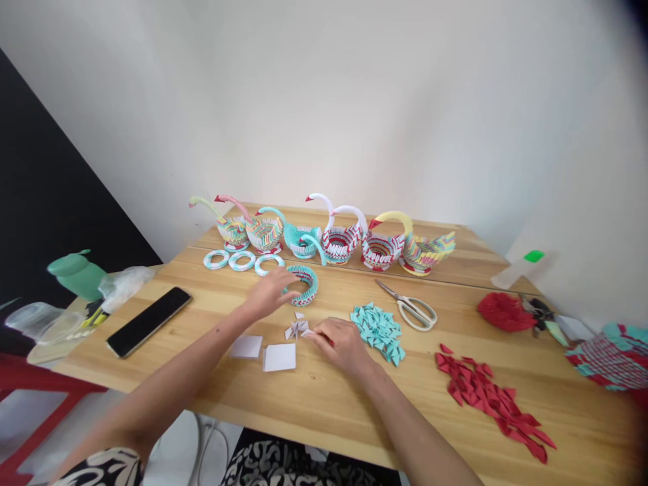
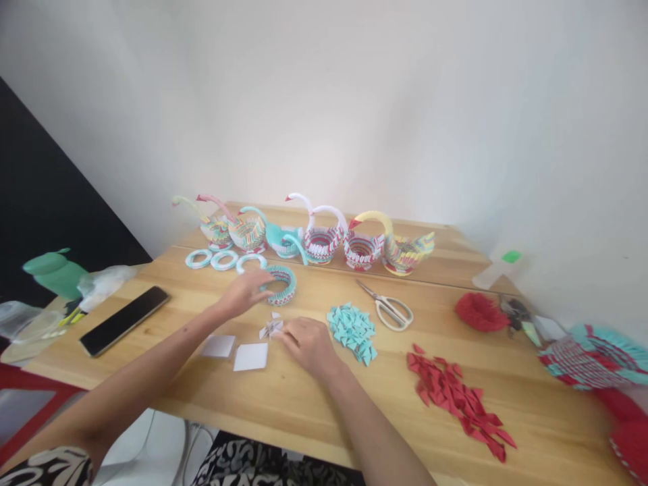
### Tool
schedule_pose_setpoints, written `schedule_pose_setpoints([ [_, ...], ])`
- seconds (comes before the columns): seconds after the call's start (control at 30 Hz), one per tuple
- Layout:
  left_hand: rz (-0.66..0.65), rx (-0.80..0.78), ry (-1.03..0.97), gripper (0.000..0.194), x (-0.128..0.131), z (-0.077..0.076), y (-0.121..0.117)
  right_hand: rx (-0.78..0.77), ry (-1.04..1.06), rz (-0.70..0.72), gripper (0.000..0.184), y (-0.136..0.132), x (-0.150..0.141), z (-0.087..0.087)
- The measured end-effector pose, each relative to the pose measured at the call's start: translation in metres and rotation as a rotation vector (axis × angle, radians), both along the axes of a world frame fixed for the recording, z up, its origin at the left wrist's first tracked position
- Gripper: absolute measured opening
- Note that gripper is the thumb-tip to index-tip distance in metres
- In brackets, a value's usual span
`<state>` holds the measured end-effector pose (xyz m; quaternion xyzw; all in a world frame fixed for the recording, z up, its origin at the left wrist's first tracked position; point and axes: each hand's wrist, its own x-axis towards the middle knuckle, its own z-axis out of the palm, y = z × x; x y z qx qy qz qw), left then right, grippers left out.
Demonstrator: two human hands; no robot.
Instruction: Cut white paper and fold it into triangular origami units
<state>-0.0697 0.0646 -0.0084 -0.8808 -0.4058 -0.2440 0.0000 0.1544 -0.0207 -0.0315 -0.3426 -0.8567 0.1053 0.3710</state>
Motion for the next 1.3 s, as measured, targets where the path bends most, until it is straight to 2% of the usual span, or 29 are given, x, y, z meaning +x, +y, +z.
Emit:
schedule_pose_setpoints([
  [0.1, 0.223, 0.036, -0.028, 0.03, -0.021, 0.002, 0.02, -0.001, 0.001, 0.016, 0.023, 0.0, 0.0, -0.001],
  [0.17, 0.325, -0.024, 0.134, 0.028, -0.034, 0.001, 0.035, -0.002, 0.003, 0.022, 0.022, 0.0, 0.0, -0.001],
  [0.23, 0.363, -0.066, 0.264, 0.022, -0.042, -0.003, 0.047, 0.002, 0.001, 0.023, 0.021, 0.0, 0.0, -0.001],
  [0.4, 0.344, -0.079, 0.331, 0.012, -0.041, -0.015, 0.064, 0.008, -0.009, 0.001, 0.021, 0.0, 0.001, 0.001],
  [0.6, 0.226, -0.092, 0.375, 0.01, -0.031, -0.019, 0.075, 0.015, -0.027, 0.001, 0.023, 0.001, 0.001, 0.001],
  [0.97, 0.191, -0.049, 0.38, 0.016, -0.001, -0.021, 0.062, 0.04, -0.011, 0.0, 0.021, 0.0, 0.001, 0.003],
  [1.1, 0.177, -0.068, 0.378, 0.014, -0.006, -0.011, 0.062, 0.031, -0.026, -0.001, 0.023, 0.0, 0.001, 0.002],
  [1.27, 0.227, -0.03, 0.31, 0.027, -0.014, 0.026, 0.043, 0.031, -0.016, -0.001, 0.023, -0.002, 0.0, 0.005],
  [1.3, 0.185, -0.013, 0.283, 0.028, -0.01, 0.034, 0.035, 0.036, -0.011, -0.001, 0.023, -0.002, -0.001, 0.006],
])
